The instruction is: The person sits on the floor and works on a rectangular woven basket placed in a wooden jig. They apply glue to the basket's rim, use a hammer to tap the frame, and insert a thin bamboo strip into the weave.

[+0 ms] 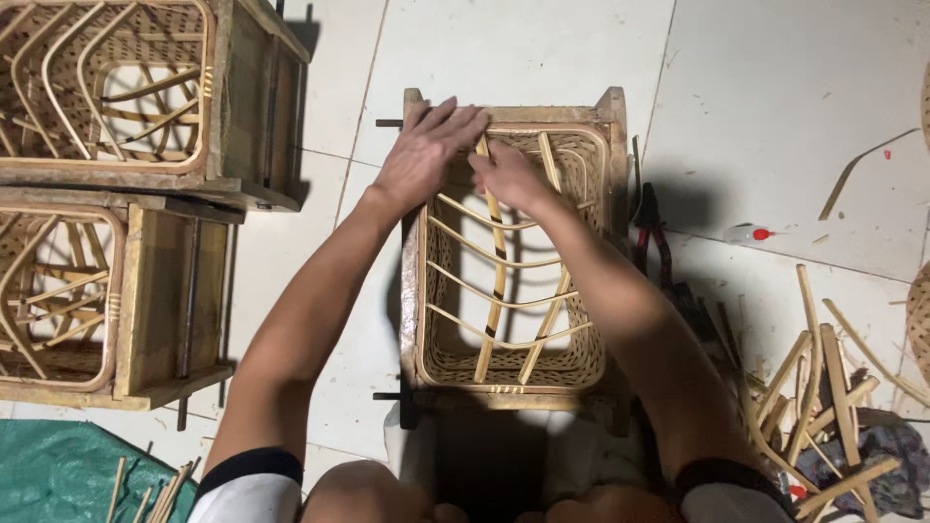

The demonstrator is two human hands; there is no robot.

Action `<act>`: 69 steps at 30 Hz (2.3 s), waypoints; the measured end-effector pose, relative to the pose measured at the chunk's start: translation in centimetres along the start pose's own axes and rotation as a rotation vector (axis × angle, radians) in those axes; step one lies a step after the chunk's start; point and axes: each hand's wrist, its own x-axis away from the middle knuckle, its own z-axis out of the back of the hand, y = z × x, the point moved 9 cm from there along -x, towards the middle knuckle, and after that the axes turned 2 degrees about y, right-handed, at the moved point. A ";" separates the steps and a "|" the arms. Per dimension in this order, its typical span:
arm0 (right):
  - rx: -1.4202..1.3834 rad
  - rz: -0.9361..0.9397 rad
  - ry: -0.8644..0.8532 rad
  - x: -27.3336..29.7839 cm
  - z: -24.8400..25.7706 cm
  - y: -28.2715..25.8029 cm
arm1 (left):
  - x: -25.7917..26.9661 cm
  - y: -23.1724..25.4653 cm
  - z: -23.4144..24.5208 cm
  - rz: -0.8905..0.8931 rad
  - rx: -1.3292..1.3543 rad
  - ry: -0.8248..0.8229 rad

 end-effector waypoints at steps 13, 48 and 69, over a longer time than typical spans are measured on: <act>0.224 0.240 0.437 -4.1 -1.7 3.0 | -0.6 -0.1 -3.6 -0.133 -0.295 -0.131; 0.446 0.090 0.631 37.2 -3.0 31.0 | 28.0 20.7 1.2 -0.150 -0.107 -0.144; -0.362 -0.344 0.500 42.1 0.6 31.3 | 26.5 22.0 2.9 -0.160 -0.138 -0.213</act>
